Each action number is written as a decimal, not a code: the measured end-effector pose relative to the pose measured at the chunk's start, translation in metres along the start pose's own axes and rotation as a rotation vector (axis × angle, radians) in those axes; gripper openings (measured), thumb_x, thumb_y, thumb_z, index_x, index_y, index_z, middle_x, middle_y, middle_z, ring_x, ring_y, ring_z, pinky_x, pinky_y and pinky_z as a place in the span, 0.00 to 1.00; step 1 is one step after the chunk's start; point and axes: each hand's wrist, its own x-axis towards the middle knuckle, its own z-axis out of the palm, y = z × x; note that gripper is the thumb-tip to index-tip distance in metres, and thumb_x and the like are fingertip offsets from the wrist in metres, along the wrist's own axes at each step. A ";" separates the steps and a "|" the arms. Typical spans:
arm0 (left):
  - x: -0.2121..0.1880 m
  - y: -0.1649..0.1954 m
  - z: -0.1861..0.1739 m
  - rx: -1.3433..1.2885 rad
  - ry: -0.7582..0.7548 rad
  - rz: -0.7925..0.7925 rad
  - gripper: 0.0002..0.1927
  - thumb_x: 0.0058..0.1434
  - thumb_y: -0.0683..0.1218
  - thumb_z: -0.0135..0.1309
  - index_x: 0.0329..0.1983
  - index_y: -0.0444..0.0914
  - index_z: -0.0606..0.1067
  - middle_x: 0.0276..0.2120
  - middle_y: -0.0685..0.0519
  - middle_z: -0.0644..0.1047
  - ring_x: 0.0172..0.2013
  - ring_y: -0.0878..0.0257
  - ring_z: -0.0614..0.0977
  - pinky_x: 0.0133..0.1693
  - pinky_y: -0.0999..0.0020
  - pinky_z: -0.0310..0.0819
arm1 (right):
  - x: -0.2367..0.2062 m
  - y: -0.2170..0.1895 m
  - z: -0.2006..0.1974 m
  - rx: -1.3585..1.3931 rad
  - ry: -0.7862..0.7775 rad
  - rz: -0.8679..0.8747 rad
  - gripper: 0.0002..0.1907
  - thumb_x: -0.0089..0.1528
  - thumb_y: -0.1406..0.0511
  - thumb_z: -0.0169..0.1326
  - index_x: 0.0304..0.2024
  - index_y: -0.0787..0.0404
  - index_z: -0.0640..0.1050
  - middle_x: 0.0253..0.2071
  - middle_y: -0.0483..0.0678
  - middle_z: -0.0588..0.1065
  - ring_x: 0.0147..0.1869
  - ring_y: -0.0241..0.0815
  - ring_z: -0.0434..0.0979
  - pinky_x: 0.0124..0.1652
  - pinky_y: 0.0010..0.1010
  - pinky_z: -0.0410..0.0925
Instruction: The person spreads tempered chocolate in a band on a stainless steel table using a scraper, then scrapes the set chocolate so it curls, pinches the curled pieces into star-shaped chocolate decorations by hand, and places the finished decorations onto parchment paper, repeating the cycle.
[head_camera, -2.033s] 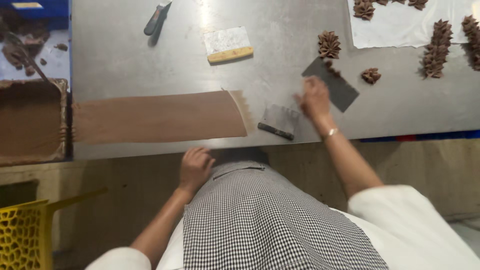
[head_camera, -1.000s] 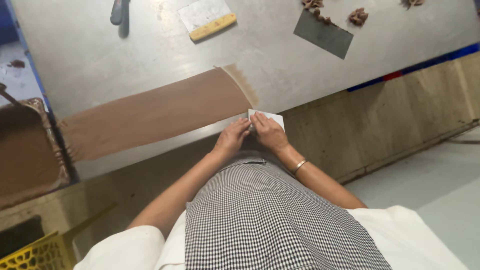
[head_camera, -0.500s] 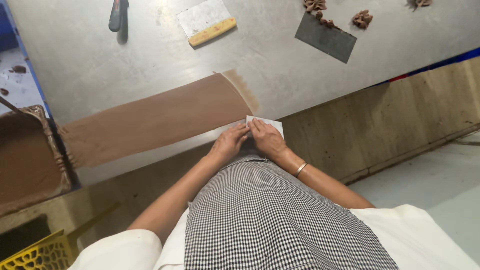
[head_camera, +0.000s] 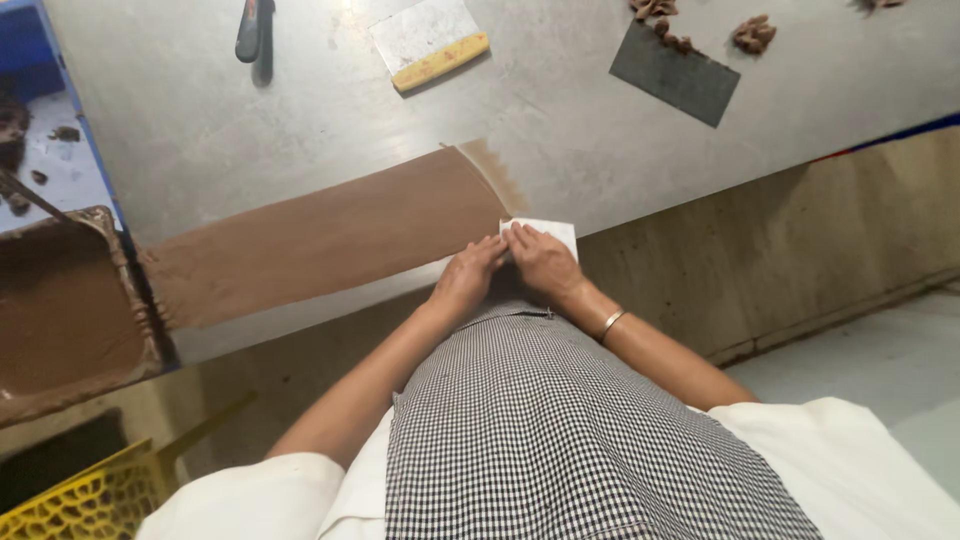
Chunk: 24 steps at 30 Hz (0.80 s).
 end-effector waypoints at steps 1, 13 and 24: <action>0.005 -0.001 -0.001 0.019 0.008 0.012 0.21 0.66 0.38 0.48 0.63 0.36 0.74 0.62 0.40 0.74 0.64 0.43 0.74 0.65 0.52 0.64 | 0.003 0.002 0.000 0.008 0.015 0.004 0.25 0.59 0.67 0.50 0.59 0.71 0.75 0.61 0.63 0.75 0.62 0.56 0.76 0.59 0.40 0.69; 0.028 -0.008 -0.017 0.054 0.125 0.059 0.17 0.66 0.40 0.51 0.57 0.36 0.77 0.57 0.40 0.77 0.59 0.44 0.79 0.62 0.52 0.71 | 0.037 0.012 -0.006 0.018 0.047 -0.060 0.25 0.61 0.67 0.47 0.60 0.72 0.72 0.61 0.63 0.75 0.63 0.56 0.77 0.56 0.40 0.70; 0.047 -0.011 -0.045 0.028 0.182 0.105 0.19 0.65 0.37 0.47 0.58 0.33 0.76 0.56 0.37 0.78 0.58 0.43 0.80 0.61 0.55 0.73 | 0.077 0.017 -0.001 0.040 0.087 -0.105 0.23 0.65 0.66 0.46 0.60 0.71 0.73 0.60 0.61 0.75 0.63 0.53 0.77 0.58 0.38 0.72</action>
